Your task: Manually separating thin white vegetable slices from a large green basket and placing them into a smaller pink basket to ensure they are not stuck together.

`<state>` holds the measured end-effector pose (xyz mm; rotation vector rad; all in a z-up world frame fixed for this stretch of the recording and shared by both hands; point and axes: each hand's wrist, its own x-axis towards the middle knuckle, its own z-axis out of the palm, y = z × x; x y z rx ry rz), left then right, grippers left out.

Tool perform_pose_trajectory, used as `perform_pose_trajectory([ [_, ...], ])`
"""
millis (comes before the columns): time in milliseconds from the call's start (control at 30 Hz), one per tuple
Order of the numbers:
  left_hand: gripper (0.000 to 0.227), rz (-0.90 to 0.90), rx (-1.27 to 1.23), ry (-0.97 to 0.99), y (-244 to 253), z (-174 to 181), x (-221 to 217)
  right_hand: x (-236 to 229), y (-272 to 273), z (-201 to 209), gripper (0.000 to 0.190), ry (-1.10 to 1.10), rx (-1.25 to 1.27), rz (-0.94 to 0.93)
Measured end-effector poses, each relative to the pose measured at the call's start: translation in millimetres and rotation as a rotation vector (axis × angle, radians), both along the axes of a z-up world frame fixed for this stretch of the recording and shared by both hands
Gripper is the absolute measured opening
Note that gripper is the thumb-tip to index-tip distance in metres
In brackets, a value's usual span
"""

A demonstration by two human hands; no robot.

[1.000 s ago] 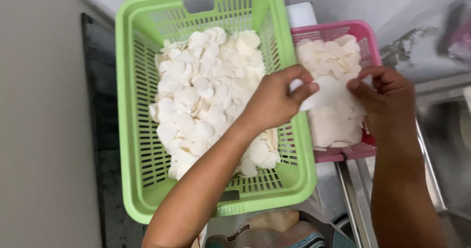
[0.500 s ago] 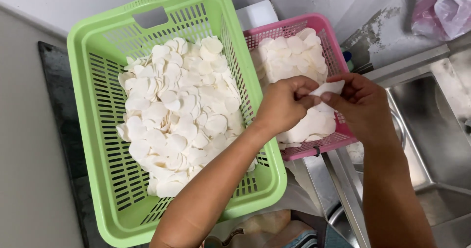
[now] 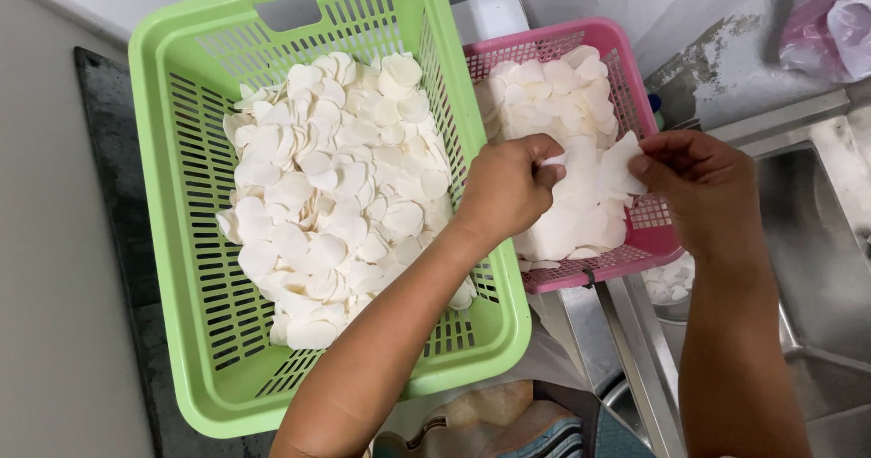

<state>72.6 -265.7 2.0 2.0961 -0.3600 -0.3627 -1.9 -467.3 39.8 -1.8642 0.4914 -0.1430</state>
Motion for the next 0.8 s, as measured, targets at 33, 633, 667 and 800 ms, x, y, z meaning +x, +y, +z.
perform_pose_trajectory([
  [33, 0.021, -0.002, -0.001, 0.001, -2, -5, -1, -1, -2, -3, 0.020, 0.001, -0.001, -0.002],
  [633, 0.021, -0.027, -0.464, 0.364, -4, 24, -12, -14, 14, -4, 0.039, -0.027, 0.104, 0.126],
  [667, 0.015, -0.041, -0.423, 0.347, -1, 26, -11, -14, 12, -7, 0.032, -0.025, 0.096, 0.114],
  [800, 0.016, -0.084, -0.427, 0.288, 11, 27, -9, -13, 11, -9, 0.014, -0.030, 0.048, 0.115],
])
